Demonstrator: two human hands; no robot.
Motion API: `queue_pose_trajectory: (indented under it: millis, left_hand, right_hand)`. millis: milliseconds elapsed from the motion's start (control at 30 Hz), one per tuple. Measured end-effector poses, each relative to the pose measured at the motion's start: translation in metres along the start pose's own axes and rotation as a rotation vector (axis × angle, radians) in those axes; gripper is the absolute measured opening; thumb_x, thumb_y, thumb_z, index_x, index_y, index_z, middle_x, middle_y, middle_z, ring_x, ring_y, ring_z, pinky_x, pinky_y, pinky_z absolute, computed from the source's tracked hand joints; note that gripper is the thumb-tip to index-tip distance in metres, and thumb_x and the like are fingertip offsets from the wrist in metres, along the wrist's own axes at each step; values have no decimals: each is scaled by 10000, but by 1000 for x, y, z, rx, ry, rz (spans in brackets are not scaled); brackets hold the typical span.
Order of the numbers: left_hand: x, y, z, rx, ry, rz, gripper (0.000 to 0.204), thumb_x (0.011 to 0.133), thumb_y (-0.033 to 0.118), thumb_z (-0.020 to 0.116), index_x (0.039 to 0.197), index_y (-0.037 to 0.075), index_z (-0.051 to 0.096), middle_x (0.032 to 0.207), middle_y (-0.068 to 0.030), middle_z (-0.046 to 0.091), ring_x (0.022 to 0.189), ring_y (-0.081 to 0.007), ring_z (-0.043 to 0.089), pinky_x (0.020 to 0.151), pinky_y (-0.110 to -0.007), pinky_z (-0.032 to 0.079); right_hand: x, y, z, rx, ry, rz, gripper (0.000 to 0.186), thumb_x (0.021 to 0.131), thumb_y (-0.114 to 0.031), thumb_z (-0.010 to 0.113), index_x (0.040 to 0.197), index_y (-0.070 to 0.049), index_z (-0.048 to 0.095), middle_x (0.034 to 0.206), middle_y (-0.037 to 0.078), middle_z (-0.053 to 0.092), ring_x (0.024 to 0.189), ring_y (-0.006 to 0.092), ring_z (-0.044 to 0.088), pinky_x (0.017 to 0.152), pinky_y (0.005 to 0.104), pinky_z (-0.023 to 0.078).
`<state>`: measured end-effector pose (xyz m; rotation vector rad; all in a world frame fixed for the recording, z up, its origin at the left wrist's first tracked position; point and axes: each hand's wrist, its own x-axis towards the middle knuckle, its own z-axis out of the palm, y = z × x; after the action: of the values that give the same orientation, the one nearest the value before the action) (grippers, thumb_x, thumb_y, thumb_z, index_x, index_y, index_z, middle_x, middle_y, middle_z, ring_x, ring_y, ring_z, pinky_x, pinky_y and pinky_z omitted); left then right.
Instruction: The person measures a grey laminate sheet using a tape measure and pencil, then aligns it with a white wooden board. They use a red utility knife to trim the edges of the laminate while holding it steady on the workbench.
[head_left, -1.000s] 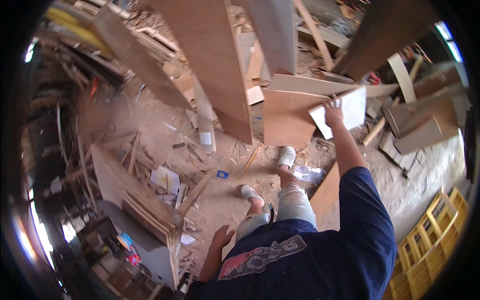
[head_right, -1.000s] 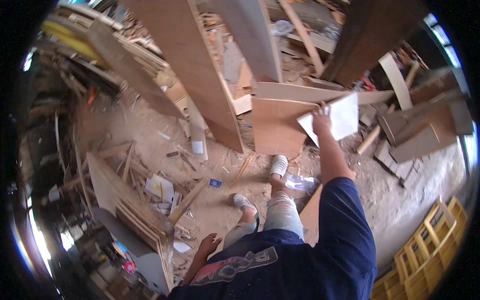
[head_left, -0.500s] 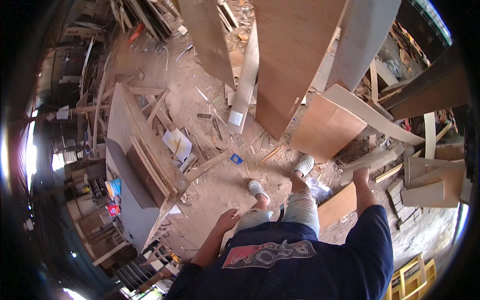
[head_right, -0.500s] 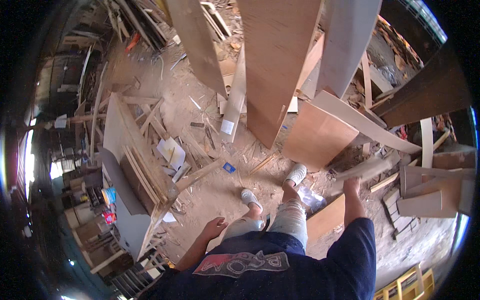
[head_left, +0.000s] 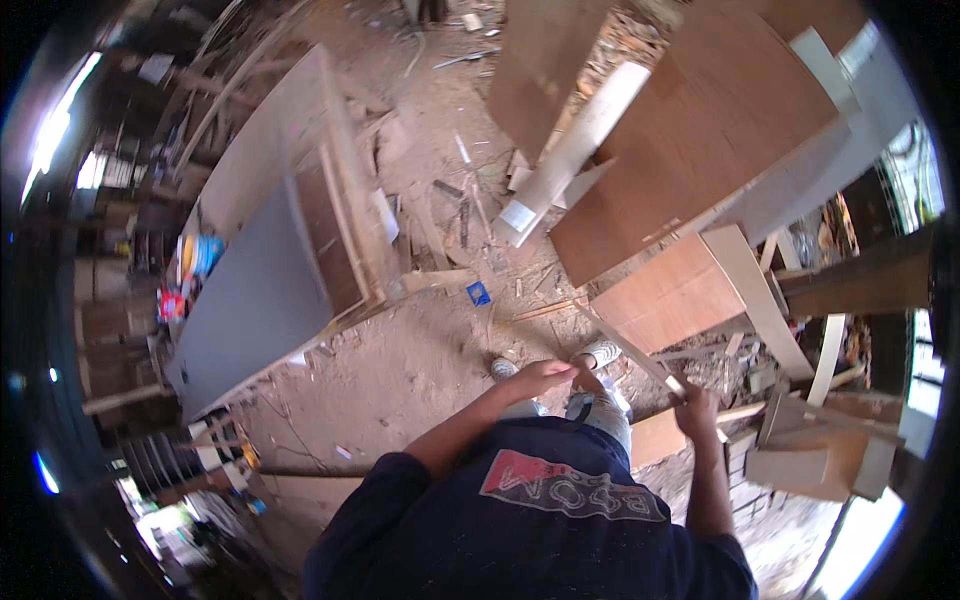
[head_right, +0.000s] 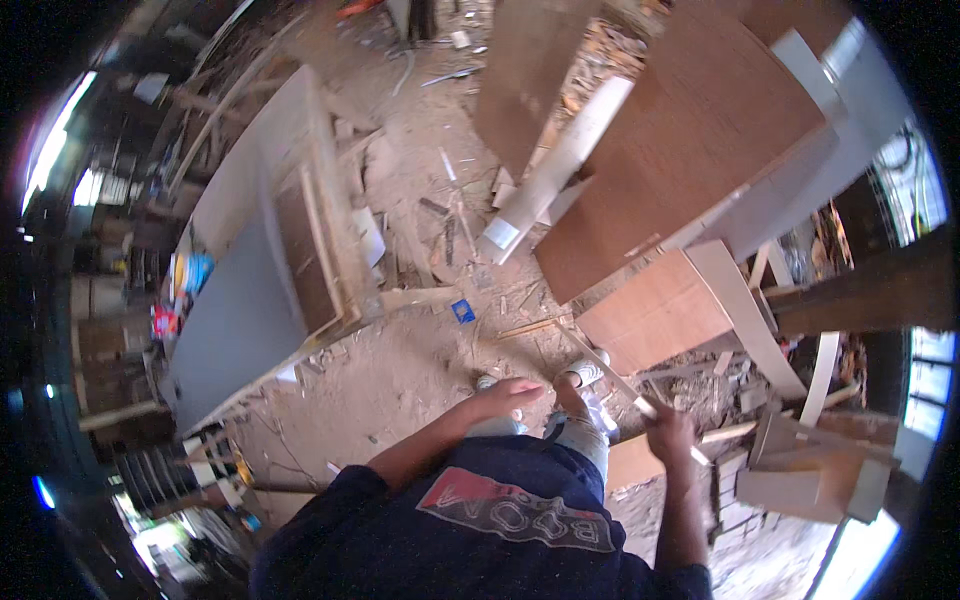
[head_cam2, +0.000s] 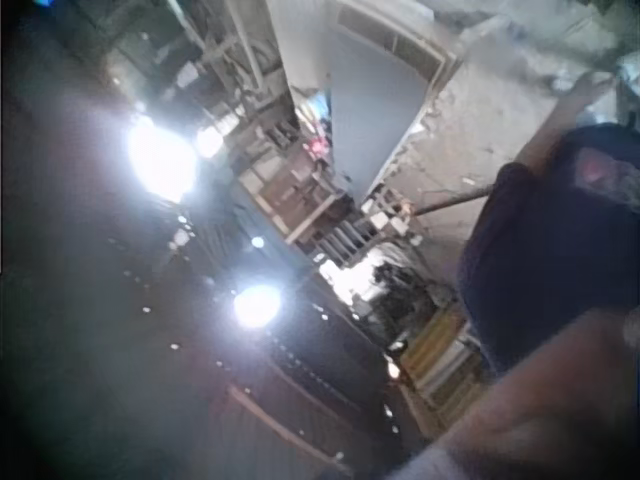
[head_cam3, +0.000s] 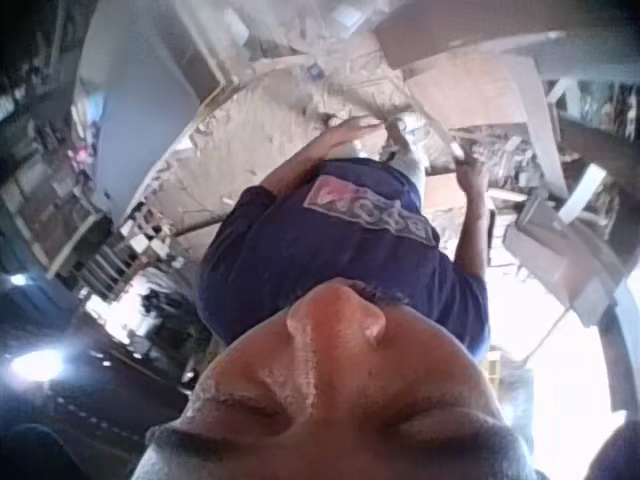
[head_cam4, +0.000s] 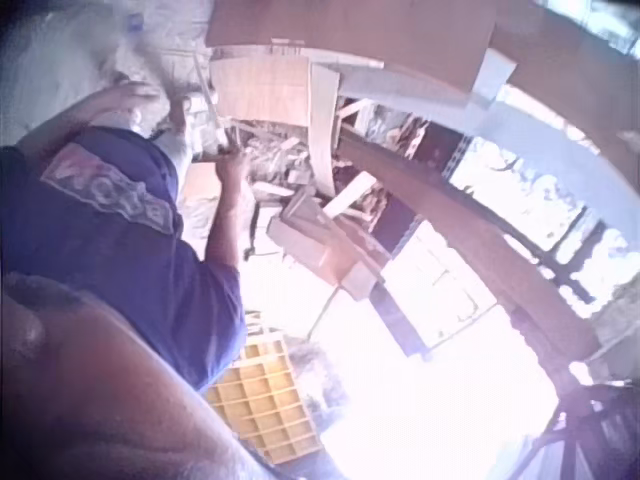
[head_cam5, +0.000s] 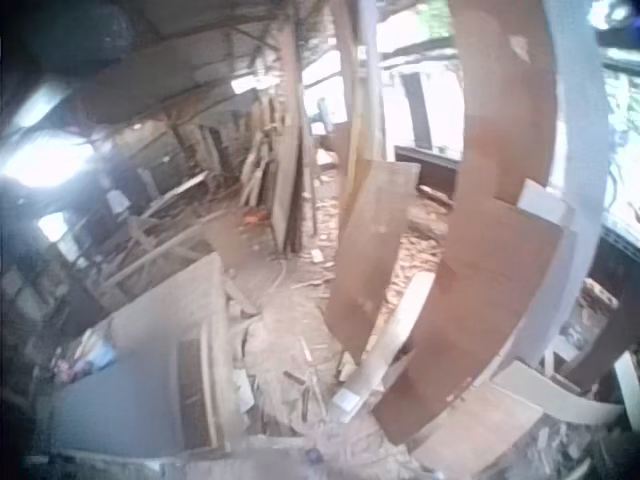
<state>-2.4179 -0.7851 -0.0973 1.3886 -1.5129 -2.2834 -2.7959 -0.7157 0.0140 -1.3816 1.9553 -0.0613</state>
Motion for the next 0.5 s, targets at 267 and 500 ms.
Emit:
queue_pose_trajectory:
  millis: [267, 500]
  left_hand:
    - [-96, 115, -41, -697, 277, 187, 547, 955, 168, 676, 1431, -13, 478, 1235, -148, 662, 1103, -216, 655, 942, -364, 534]
    - [-184, 74, -131, -761, 259, 473, 598, 902, 29, 641, 1468, -15, 454, 1334, -118, 627, 1228, -220, 608, 1045, -374, 487]
  right_hand:
    - [-59, -220, 68, 153, 442, -678, 587, 717, 126, 516, 1246, -20, 724, 1257, 222, 709, 1216, 399, 666, 1088, 489, 498]
    - [-80, -280, 54, 140, 40, -907, 773, 791, -233, 847, 1472, -35, 539, 1587, 183, 461, 1504, 369, 377, 1231, 496, 290]
